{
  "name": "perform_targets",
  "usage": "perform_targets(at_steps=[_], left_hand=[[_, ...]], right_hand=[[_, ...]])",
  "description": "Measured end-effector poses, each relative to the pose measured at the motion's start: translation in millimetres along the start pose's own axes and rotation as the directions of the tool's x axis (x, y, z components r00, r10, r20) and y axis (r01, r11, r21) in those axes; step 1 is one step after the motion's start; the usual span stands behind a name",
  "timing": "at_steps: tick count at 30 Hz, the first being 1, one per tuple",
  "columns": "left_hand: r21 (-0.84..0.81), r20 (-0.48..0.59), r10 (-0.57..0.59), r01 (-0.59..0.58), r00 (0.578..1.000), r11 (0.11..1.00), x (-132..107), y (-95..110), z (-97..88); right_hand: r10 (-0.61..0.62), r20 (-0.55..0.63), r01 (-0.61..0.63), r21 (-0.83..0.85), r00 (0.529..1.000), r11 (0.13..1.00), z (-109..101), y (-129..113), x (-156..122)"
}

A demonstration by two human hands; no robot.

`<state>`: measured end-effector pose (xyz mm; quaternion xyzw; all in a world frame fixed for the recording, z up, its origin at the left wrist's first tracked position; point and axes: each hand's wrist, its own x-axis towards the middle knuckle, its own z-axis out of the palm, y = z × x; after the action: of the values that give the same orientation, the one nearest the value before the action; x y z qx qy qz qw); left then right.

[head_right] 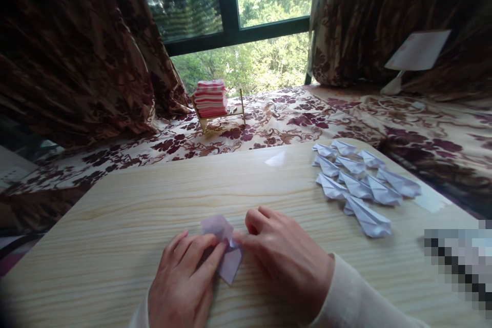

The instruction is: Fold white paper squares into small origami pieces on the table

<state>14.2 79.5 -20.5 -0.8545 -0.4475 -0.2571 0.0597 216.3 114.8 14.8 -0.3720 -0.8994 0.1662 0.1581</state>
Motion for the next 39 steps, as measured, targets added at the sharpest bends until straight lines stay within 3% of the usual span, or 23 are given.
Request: perform_targets(at_steps=[5, 13, 19, 25, 39], left_hand=[[0.014, 0.032, 0.011, -0.011, 0.999, 1.0, -1, -2, 0.8], [-0.01, -0.003, -0.026, 0.026, 1.0, 1.0, 0, 2, 1.3], [0.002, -0.005, -0.031, 0.031, 1.0, 1.0, 3, 5, 0.7], [0.007, -0.004, -0.042, 0.042, 0.999, 0.999, 4, 8, 0.0], [0.035, 0.046, -0.047, 0.045, 0.998, 0.998, 8, 12, -1.2]], right_hand=[[-0.001, 0.002, 0.001, -0.001, 1.0, 1.0, 0, 0, 2], [-0.021, 0.0, 0.021, -0.06, 1.0, 0.998, -3, -1, 1], [-0.094, 0.013, 0.094, -0.281, 0.995, 0.955, -1, -1, -2], [-0.191, -0.054, 0.151, -0.428, 0.98, 0.891, 2, 3, -6], [-0.264, -0.106, 0.215, -0.34, 0.958, 0.916, 4, 0, -11]])
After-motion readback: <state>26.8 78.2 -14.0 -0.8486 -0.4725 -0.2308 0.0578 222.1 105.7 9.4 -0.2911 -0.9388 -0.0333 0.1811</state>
